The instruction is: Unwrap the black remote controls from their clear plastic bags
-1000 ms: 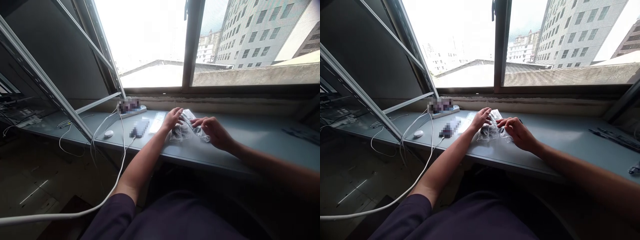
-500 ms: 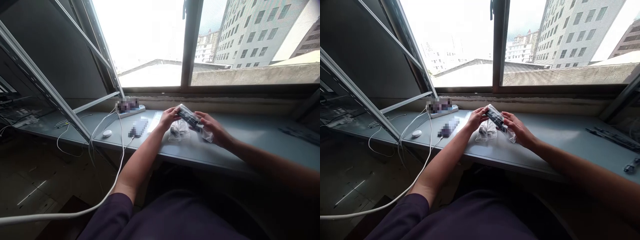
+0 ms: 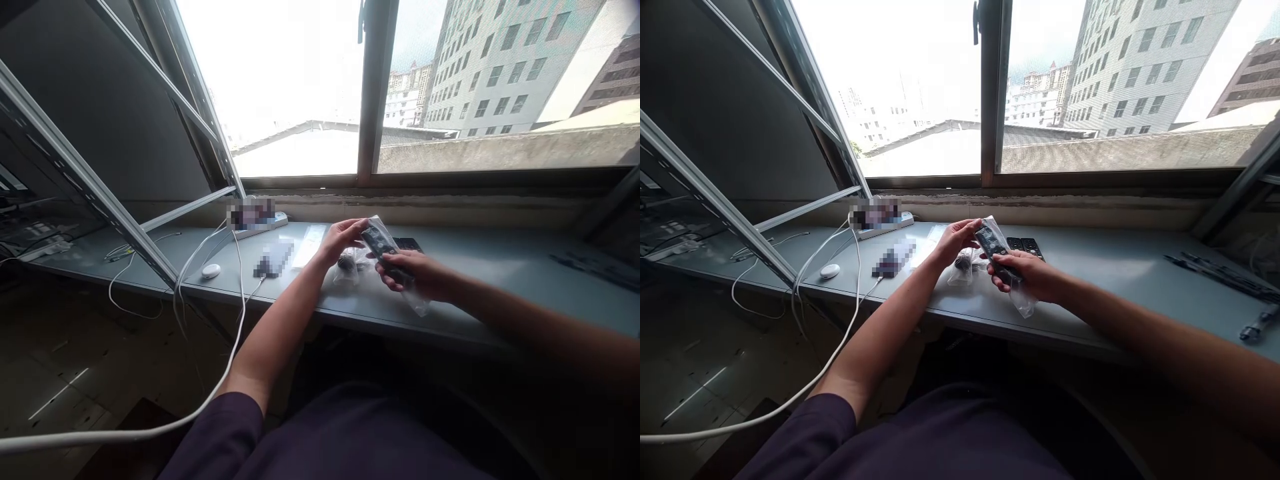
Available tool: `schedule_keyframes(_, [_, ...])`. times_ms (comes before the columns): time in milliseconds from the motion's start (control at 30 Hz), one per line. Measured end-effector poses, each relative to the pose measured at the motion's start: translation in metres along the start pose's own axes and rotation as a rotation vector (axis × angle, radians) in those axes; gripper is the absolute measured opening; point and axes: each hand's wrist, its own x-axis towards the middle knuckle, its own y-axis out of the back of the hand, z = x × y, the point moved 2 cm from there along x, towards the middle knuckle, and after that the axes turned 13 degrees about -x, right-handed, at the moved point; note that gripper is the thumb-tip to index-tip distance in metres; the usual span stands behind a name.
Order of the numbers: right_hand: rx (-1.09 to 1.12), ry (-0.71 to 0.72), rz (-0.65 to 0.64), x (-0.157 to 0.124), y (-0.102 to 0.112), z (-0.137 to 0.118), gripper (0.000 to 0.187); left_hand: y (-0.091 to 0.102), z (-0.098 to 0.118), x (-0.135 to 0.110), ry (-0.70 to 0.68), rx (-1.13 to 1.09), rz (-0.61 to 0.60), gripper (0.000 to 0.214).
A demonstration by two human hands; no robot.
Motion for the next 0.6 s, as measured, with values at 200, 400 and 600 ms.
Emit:
schedule_keyframes(200, [-0.024,0.003,-0.023,0.0023,-0.0016,0.0023,0.026,-0.0065,-0.0023,-0.0017,0.076,-0.042,-0.031,0.066])
schedule_keyframes(400, [-0.101,-0.017,-0.016,0.0037,0.0003,0.0043,0.036,-0.0062,-0.0001,-0.0035,0.069,-0.007,-0.009,0.058])
schedule_keyframes(600, [-0.130,-0.046,0.006,0.0031,-0.0016,0.0046,0.031,-0.0005,-0.0063,0.0025,0.019,0.054,-0.094,0.063])
